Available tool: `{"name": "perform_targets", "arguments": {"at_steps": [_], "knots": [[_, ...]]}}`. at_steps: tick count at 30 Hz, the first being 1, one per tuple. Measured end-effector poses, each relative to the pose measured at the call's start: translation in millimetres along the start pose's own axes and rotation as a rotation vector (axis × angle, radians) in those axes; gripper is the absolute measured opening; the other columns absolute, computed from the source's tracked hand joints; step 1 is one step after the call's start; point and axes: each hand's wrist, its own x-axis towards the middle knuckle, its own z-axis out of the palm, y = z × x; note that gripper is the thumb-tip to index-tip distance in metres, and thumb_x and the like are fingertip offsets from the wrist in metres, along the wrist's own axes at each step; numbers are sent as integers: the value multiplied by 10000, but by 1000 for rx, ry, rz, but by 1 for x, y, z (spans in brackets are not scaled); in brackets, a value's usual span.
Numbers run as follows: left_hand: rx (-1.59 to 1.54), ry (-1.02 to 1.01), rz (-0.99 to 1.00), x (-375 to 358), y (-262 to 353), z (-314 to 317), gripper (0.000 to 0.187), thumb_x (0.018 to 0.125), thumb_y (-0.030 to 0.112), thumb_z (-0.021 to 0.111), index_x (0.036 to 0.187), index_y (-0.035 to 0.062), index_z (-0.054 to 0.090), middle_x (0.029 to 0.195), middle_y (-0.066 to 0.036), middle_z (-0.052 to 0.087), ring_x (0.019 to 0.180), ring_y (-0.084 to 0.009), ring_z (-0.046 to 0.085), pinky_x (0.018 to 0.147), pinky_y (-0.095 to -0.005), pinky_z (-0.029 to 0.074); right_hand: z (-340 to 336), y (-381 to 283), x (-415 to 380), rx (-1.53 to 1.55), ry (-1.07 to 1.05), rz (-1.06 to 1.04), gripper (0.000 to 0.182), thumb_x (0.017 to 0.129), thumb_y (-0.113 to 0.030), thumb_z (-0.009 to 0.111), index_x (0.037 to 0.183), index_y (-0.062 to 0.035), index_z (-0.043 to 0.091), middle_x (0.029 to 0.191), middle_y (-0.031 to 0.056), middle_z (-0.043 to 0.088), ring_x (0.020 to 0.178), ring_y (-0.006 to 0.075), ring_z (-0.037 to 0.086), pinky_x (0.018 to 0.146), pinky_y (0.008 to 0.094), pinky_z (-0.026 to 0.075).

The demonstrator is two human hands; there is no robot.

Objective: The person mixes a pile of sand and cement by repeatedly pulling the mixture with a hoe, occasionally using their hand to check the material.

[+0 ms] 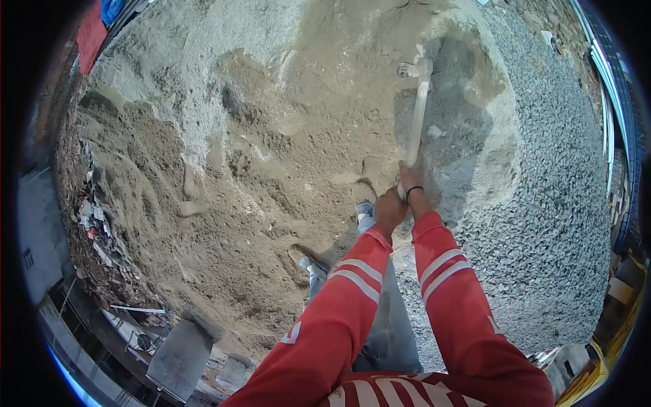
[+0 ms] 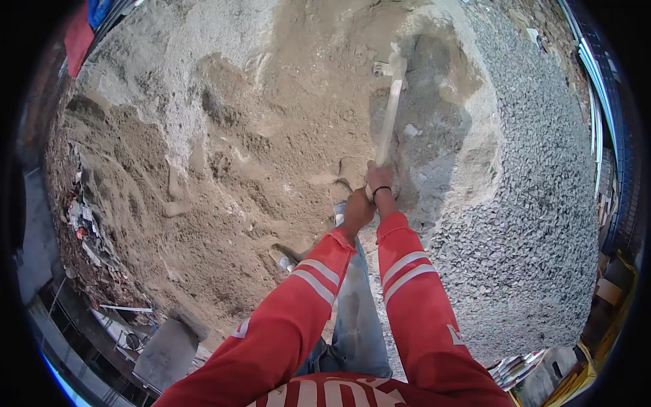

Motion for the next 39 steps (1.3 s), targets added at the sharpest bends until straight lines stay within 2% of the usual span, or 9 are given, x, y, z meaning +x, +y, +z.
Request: {"name": "perform_targets", "arguments": {"at_steps": [2,10,15,21,25,28,31,35,39], "knots": [[50,-50,-45,-23,-42,13,323,715,166,687,929,-49,575,812,-281,628,793,-444,617,681,-500,490,12,67,13,19,-206,269,242,766,-190,635,719,42,585,577,113,586,476,220,595,429,353,458],[145,-259,-157,-32,25,-106,428,738,305,676,949,-61,609,913,-265,639,872,-395,636,756,-442,517,51,120,51,428,-468,382,100,834,-88,550,748,-43,525,564,39,434,488,177,432,481,319,416],[42,-309,-216,-142,-25,-197,352,786,238,590,988,-49,603,925,-236,643,853,-376,643,738,-441,517,51,50,-150,498,-605,360,186,853,-248,563,790,-100,470,595,56,473,530,194,474,528,346,453],[49,-56,-384,-438,-157,-288,308,760,215,593,993,14,591,838,-234,628,779,-406,625,696,-486,505,111,94,-352,436,-378,566,329,781,-406,630,853,-132,463,734,26,487,644,217,507,594,359,475],[-22,98,-506,-691,-245,-310,327,750,262,644,1043,124,600,806,-163,651,742,-392,618,670,-492,484,167,275,-432,54,-579,685,364,743,-438,653,924,-161,499,786,-3,487,722,186,519,722,430,437],[72,98,-855,-861,-289,-294,288,760,238,648,1028,137,609,813,-155,659,760,-377,630,662,-482,486,153,301,-621,-336,-939,1024,330,763,-334,666,1020,-182,524,1128,10,593,991,197,538,897,487,363],[116,159,-1087,-977,-278,-306,202,730,187,638,922,141,596,805,-143,659,769,-374,637,654,-496,487,136,355,-710,-507,-1153,1139,256,781,-276,674,979,-163,557,1139,43,595,1128,211,435,915,509,349],[211,186,-1150,-1015,-274,-305,146,725,162,625,865,124,610,766,-141,659,721,-380,637,635,-486,493,108,361,-730,-516,-1221,1175,303,773,-255,688,1022,-136,563,1132,70,586,1119,234,438,892,446,398],[83,110,-954,-891,-272,-303,212,737,201,650,937,140,616,801,-152,664,767,-379,635,657,-481,488,110,325,-621,-476,-997,904,350,769,-289,694,1047,-129,553,1087,65,566,1056,245,482,853,432,424]]}}
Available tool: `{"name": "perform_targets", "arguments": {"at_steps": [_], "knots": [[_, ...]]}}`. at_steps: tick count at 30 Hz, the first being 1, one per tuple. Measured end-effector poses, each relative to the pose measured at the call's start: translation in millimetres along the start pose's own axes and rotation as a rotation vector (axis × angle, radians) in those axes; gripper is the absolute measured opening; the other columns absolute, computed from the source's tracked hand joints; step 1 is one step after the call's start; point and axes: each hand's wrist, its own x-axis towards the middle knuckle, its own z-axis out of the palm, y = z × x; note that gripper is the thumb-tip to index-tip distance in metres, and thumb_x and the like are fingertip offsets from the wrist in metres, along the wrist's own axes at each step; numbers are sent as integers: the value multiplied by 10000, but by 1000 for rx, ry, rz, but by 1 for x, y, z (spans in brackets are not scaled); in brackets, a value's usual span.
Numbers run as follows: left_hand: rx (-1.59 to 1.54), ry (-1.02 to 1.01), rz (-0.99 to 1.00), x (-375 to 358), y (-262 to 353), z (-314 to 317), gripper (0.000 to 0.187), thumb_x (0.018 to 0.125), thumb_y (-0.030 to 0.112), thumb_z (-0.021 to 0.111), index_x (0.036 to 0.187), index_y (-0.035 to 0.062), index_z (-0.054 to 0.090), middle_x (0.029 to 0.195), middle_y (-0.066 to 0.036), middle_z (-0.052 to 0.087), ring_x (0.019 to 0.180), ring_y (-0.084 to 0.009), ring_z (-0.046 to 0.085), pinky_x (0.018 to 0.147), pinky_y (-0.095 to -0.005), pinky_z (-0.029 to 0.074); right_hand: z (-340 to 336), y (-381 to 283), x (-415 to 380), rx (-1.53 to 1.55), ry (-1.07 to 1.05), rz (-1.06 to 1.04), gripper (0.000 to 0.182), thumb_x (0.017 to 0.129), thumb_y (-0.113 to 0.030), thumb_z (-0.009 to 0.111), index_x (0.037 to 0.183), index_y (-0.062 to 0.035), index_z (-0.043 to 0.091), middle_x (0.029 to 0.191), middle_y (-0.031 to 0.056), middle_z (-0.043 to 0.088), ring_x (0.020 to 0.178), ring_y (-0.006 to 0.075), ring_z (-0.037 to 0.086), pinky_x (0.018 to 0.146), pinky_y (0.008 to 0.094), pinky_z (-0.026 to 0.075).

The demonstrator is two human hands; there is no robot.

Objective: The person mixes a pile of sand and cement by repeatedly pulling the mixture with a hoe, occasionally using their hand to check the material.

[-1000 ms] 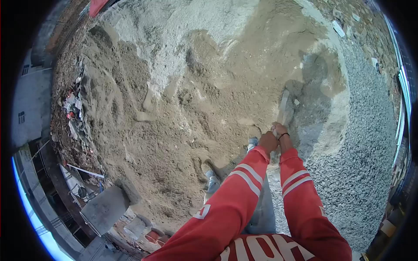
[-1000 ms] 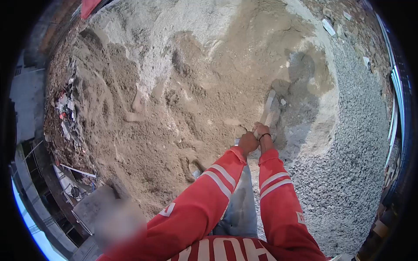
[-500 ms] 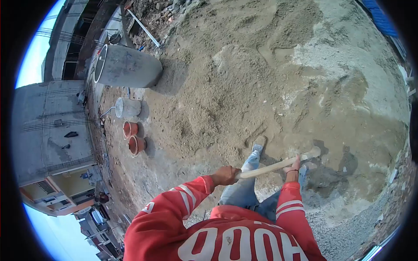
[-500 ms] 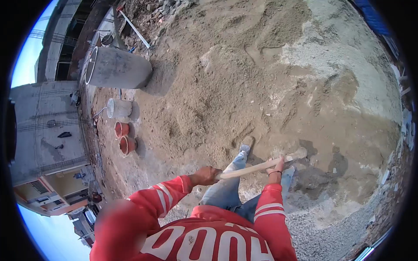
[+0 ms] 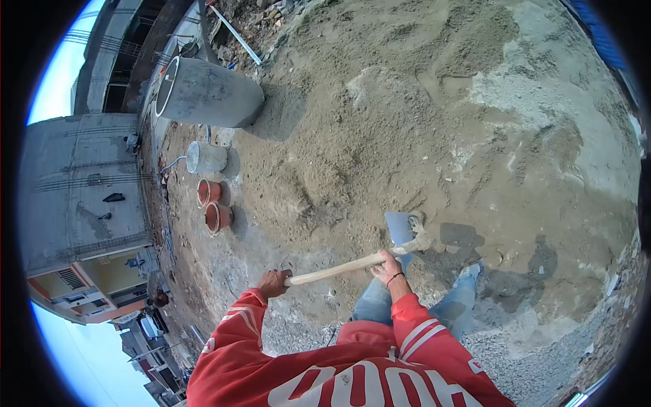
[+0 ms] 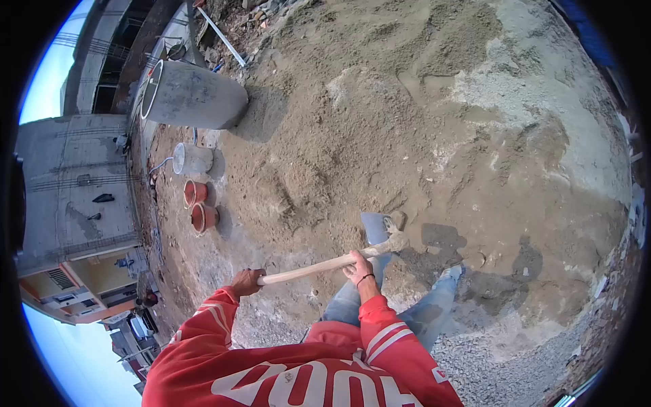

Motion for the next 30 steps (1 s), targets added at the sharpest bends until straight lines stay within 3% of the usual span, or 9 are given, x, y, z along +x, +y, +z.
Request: {"name": "perform_targets", "arguments": {"at_steps": [4,8,13,17,20,22,23,25,30], "knots": [[-63,-50,464,115,189,60,305,792,309,642,1071,191,603,875,-162,661,836,-406,622,730,-518,489,-152,-136,-59,105,495,-539,359,691,-271,726,912,-19,597,845,111,614,709,259,607,631,427,493],[-209,-49,933,137,468,75,316,795,283,682,991,39,639,819,-210,640,749,-382,624,658,-450,495,-300,-259,-261,183,1073,-1184,297,769,-233,651,910,27,621,815,89,631,721,165,568,641,316,442],[-297,-135,1449,71,786,104,243,814,232,666,955,37,632,743,-199,621,706,-393,608,612,-427,478,-393,-299,-546,418,1062,-1919,194,795,-79,589,939,13,499,736,78,562,613,131,576,546,264,470],[-419,-240,1622,-14,987,143,231,790,183,650,925,-2,620,790,-245,621,763,-420,609,662,-465,473,-478,-307,-602,484,1289,-1981,194,805,-43,573,951,-2,452,687,70,536,516,120,553,449,253,453],[-345,-280,1639,-21,1069,214,225,771,152,638,869,-48,603,798,-284,612,796,-438,604,694,-488,477,-561,-307,-562,454,1510,-1835,191,827,-81,581,935,-14,437,638,49,517,454,120,525,402,275,418],[-270,-257,1584,13,1076,279,223,765,150,637,829,-59,593,808,-295,610,809,-443,601,702,-498,477,-608,-306,-525,579,1460,-1713,181,818,-110,586,886,-5,454,642,80,531,476,163,547,439,314,441],[-195,-214,1524,35,1071,307,226,759,148,636,789,-70,583,817,-306,608,821,-448,599,709,-507,477,-650,-309,-481,465,1716,-1565,211,798,-144,596,876,14,480,668,138,567,527,266,576,525,378,475],[-19,-271,1327,76,1035,337,277,746,189,662,839,-57,575,850,-286,623,847,-445,606,717,-504,485,-707,-302,-364,459,1729,-1276,351,774,-199,617,970,75,518,750,210,612,662,368,621,638,415,496],[336,-354,948,123,924,367,451,746,306,682,1010,-28,537,924,-264,635,906,-426,621,764,-477,506,-686,-239,-217,503,1064,-723,402,764,-249,666,910,111,563,743,203,653,635,277,661,626,368,520]]}}
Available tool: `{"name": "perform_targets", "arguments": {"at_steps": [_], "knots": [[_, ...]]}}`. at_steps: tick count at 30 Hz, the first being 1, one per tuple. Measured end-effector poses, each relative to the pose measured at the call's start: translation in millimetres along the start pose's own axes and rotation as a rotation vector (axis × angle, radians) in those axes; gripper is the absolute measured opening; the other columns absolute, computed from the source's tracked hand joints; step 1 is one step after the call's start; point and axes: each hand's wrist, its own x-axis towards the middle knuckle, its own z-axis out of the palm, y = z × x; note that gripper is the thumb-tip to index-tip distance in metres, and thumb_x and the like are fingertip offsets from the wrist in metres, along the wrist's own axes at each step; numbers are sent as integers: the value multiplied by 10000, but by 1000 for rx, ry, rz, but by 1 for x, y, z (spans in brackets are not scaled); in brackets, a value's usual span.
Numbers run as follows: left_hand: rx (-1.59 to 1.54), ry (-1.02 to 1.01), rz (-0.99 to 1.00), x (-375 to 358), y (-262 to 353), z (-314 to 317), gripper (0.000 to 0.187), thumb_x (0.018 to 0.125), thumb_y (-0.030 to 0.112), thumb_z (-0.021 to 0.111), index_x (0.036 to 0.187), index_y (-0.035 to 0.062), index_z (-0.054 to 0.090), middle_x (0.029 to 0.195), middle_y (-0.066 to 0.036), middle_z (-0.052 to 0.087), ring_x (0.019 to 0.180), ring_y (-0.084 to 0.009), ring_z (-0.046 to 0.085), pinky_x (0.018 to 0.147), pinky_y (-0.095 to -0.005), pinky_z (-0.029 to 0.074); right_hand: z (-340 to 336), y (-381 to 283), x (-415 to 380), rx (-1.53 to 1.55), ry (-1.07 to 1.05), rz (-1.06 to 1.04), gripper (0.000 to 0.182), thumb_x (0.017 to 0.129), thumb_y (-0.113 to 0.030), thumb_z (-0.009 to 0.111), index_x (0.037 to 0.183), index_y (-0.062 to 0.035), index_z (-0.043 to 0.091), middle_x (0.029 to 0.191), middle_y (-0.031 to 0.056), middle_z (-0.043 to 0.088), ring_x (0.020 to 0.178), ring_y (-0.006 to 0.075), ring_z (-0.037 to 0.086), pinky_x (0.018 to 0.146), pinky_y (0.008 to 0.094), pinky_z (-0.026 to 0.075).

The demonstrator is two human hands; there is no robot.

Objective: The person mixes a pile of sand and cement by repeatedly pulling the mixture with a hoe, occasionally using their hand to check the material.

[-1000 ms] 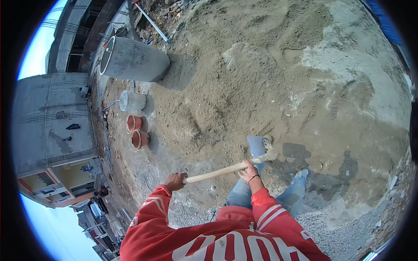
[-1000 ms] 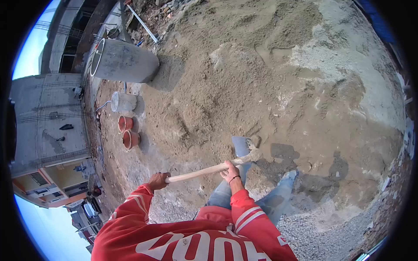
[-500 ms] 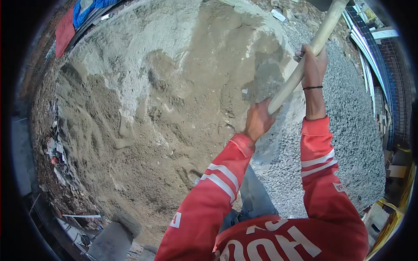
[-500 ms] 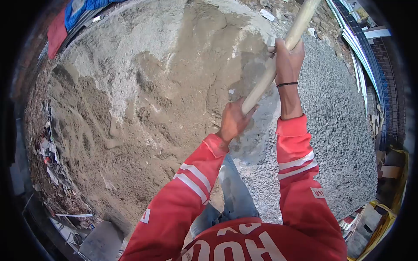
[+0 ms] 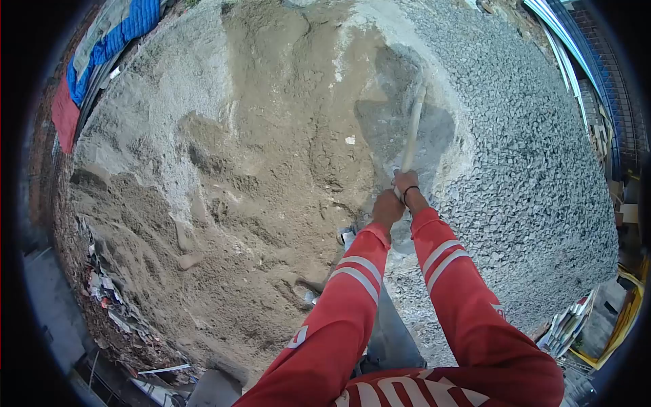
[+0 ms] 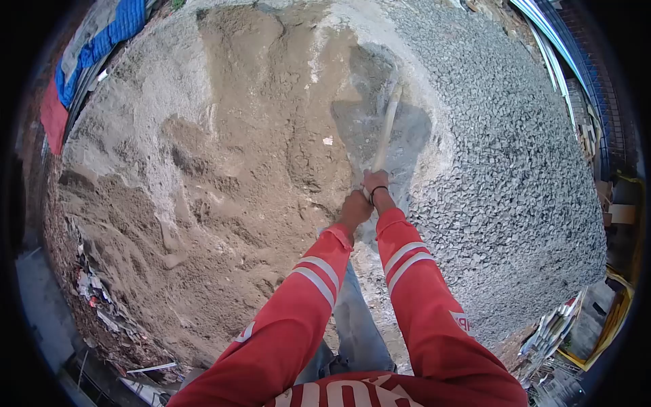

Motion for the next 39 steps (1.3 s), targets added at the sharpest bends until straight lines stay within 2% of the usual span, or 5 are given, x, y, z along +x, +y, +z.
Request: {"name": "perform_targets", "arguments": {"at_steps": [15,24,28,31,39], "knots": [[-31,79,-68,-117,-68,-114,365,690,223,665,955,-22,608,898,-225,657,877,-355,651,759,-407,532,70,-18,-100,934,-491,285,126,823,-165,551,811,-86,454,638,47,464,550,184,477,488,300,454],[-77,263,-316,-592,-416,-42,258,758,239,631,986,118,627,781,-164,653,729,-389,630,657,-490,505,258,199,-369,482,-571,666,309,761,-395,639,871,-175,452,769,29,489,599,199,473,587,370,421],[-97,301,-668,-809,-503,9,265,759,288,682,950,114,622,788,-149,656,756,-380,629,674,-469,497,311,327,-574,95,-805,1018,434,769,-356,655,1125,-159,502,1175,31,556,1118,219,534,994,510,285],[-83,348,-887,-916,-535,45,176,725,218,700,832,97,629,730,-161,642,722,-376,625,651,-478,479,311,379,-661,-33,-961,1057,386,785,-318,649,1113,-172,507,1174,27,572,1114,220,534,1032,557,228],[-209,296,-699,-792,-490,50,279,781,344,685,918,113,608,767,-150,650,753,-391,619,668,-490,482,276,305,-559,-59,-814,697,306,780,-220,643,1050,-106,554,1031,83,604,922,224,599,850,432,467]]}}
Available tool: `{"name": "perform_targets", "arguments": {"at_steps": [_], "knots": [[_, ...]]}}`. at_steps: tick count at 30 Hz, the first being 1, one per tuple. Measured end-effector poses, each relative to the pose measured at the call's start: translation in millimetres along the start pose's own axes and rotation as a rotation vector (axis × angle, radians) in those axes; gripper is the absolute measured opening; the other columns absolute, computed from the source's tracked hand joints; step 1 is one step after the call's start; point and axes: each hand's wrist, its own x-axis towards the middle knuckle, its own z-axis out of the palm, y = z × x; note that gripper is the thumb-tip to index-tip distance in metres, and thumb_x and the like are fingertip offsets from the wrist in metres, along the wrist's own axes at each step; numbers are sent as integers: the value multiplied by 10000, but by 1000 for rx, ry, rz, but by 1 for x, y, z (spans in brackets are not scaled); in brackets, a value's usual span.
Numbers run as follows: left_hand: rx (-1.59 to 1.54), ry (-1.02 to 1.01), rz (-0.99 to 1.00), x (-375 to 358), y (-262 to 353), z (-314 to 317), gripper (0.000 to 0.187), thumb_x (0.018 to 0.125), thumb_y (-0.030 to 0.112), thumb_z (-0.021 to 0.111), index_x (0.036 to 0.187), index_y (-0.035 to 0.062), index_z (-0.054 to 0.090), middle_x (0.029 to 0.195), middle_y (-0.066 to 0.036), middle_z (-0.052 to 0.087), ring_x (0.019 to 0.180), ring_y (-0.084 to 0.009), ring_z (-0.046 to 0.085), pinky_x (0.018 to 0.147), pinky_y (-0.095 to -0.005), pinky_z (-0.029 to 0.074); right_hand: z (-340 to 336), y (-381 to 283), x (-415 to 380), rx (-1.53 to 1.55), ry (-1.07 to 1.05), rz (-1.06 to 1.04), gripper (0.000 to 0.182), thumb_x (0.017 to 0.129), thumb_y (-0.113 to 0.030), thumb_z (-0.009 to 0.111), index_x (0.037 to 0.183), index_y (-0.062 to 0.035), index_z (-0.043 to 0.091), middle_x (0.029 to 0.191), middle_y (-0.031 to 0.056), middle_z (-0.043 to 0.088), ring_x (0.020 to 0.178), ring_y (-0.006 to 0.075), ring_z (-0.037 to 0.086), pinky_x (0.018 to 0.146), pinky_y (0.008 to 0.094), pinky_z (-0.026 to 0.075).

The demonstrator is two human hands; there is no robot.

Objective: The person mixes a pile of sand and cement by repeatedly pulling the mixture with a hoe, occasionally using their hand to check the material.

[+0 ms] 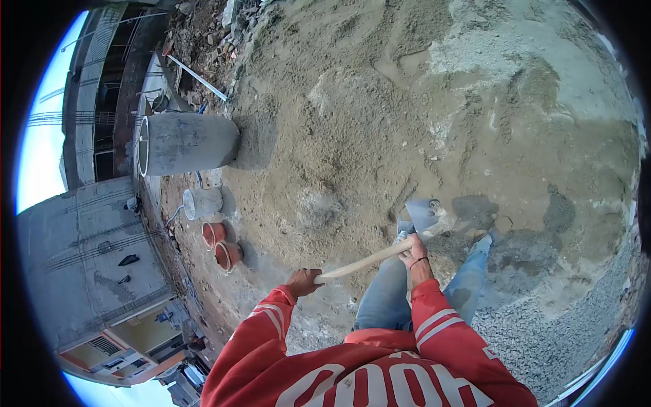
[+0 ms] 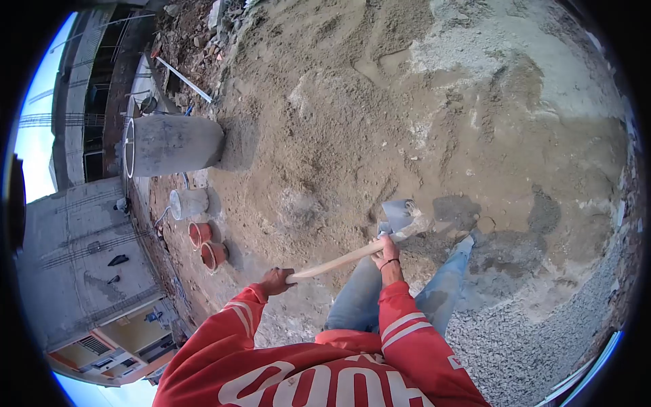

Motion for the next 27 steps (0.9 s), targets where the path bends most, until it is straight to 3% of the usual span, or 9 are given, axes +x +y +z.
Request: {"name": "perform_targets", "arguments": {"at_steps": [1,4,10,16,19,22,24,26,27], "knots": [[-5,-93,70,29,42,10,374,805,374,654,1097,146,598,908,-168,661,856,-391,623,753,-486,491,-24,-44,0,-4,79,-127,307,775,-203,647,1040,-80,551,954,93,604,826,227,607,765,410,502],[-290,-155,369,110,208,29,329,821,362,656,987,78,635,826,-188,648,799,-382,624,683,-452,490,-116,-201,-24,28,348,-624,302,771,-172,652,979,16,541,768,115,600,616,229,602,567,357,529],[-509,-63,961,219,569,57,276,812,260,678,949,25,631,752,-199,622,685,-382,602,616,-410,467,-204,-470,-304,-25,557,-1588,186,831,-106,595,957,21,543,709,56,569,613,138,585,549,271,470],[-604,15,1207,282,860,78,225,777,153,679,942,8,628,778,-203,630,727,-387,616,629,-397,476,-268,-578,-346,-22,684,-1760,179,836,-96,589,959,3,505,740,90,570,618,126,602,538,244,490],[-579,48,1151,323,900,133,213,763,136,674,926,6,628,810,-212,641,755,-394,620,639,-409,478,-327,-600,-252,-139,961,-1644,289,813,-170,619,983,30,498,771,187,590,705,283,629,639,364,500],[-476,-116,806,368,840,228,223,764,163,675,882,-16,613,805,-250,634,793,-402,630,669,-441,488,-379,-570,-127,-281,1084,-1443,375,788,-247,636,989,42,508,838,267,596,843,433,598,771,453,462],[-277,-66,630,367,774,283,316,769,225,684,891,-49,586,810,-276,622,798,-416,629,683,-453,497,-430,-521,-7,-290,911,-1072,389,785,-242,639,1012,64,562,799,248,629,768,385,642,692,436,496],[-150,-13,558,358,731,305,371,771,261,687,902,-66,571,818,-288,617,798,-424,628,690,-457,502,-424,-483,15,-258,761,-614,335,808,-202,647,1001,50,540,700,124,591,562,201,610,479,350,489],[-113,-54,533,360,716,308,421,771,297,686,919,-76,559,831,-292,615,799,-435,623,696,-467,502,-419,-474,26,-260,749,-620,335,808,-202,647,1001,50,540,700,124,591,562,201,610,479,350,489]]}}
